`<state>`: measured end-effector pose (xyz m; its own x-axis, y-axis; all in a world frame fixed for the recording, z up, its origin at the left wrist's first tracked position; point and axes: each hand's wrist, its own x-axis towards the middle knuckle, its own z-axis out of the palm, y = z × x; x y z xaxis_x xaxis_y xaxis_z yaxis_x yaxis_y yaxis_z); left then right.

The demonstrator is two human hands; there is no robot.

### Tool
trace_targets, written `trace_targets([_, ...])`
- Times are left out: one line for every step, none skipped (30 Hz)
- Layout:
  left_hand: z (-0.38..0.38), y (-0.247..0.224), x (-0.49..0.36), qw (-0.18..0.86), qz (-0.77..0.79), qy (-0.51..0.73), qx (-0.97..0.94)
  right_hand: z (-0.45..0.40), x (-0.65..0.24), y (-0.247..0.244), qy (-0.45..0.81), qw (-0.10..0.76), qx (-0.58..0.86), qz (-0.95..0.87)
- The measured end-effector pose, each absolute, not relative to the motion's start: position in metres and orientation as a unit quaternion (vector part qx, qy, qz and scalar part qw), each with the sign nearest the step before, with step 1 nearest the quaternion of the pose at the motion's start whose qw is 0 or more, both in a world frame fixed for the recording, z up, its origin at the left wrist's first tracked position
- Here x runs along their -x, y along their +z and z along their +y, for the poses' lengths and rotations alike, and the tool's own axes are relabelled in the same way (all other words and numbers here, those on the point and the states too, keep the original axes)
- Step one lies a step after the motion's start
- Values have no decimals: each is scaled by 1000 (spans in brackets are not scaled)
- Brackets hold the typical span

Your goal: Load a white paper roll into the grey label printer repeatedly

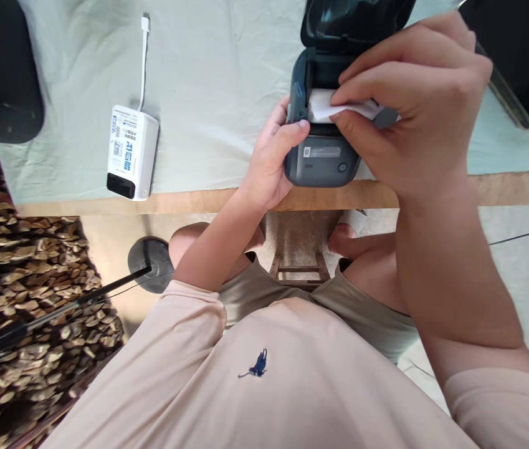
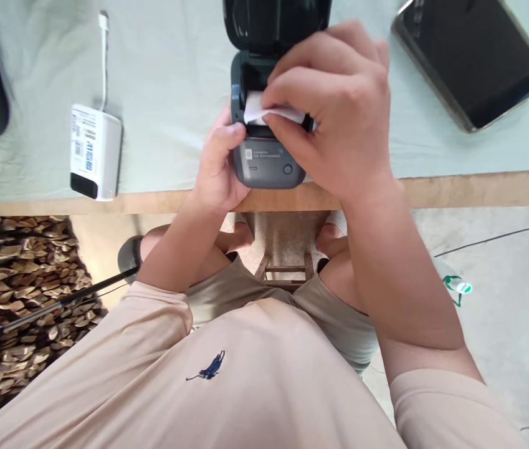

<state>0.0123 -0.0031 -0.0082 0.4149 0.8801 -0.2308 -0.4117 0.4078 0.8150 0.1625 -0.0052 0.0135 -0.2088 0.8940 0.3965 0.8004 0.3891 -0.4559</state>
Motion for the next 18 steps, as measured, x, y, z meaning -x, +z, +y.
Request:
trace_targets([-3, -8, -12, 768, 341, 418, -346, -6, -162, 14, 70, 311, 538, -780])
trace_targets([-2, -8, -12, 768, 342, 417, -346, -7, -162, 14, 66, 311, 529, -787])
trace_targets([-2, -8, -12, 768, 341, 418, -345, -8, -162, 13, 64, 309, 519, -794])
trace_targets([-2, -8, -13, 769, 339, 419, -343, -9, -161, 13, 62, 309, 511, -800])
trace_targets([-1, -8, -13, 771, 335, 419, -342, -10, -161, 12, 61, 308, 505, -804])
trace_targets([-1, -7, -13, 772, 332, 422, -339, -11, -160, 12, 62, 307, 499, -808])
trace_targets([-1, -7, -13, 773, 330, 425, -335, -11, -160, 12, 63, 306, 494, -811])
trace_targets([-1, -6, -12, 774, 327, 428, -332, -12, -159, 12, 65, 308, 490, -813])
trace_targets([-1, -6, -12, 775, 325, 429, -330, -12, -159, 13, 68, 311, 487, -814])
trace_targets([-1, -6, -12, 776, 324, 430, -329, -12, -159, 15, 69, 317, 486, -811])
trace_targets([-1, -6, -11, 776, 322, 429, -332, -12, -160, 17, 68, 328, 490, -805])
trace_targets([-1, -6, -11, 777, 320, 425, -337, -12, -161, 19, 64, 342, 498, -794])
trace_targets([-1, -7, -10, 776, 320, 420, -344, -12, -162, 21, 56, 358, 511, -779])
trace_targets([-2, -8, -10, 773, 323, 418, -352, -11, -163, 23, 51, 366, 528, -764])
trace_targets([-2, -9, -10, 768, 328, 417, -358, -9, -165, 24, 52, 369, 552, -746])
trace_targets([-2, -10, -10, 763, 335, 416, -364, -7, -166, 25, 60, 366, 576, -729])
trace_targets([-3, -11, -10, 758, 342, 416, -368, -3, -168, 24, 74, 370, 597, -708])
trace_targets([-3, -11, -10, 753, 348, 416, -372, 1, -170, 23, 92, 381, 613, -686])
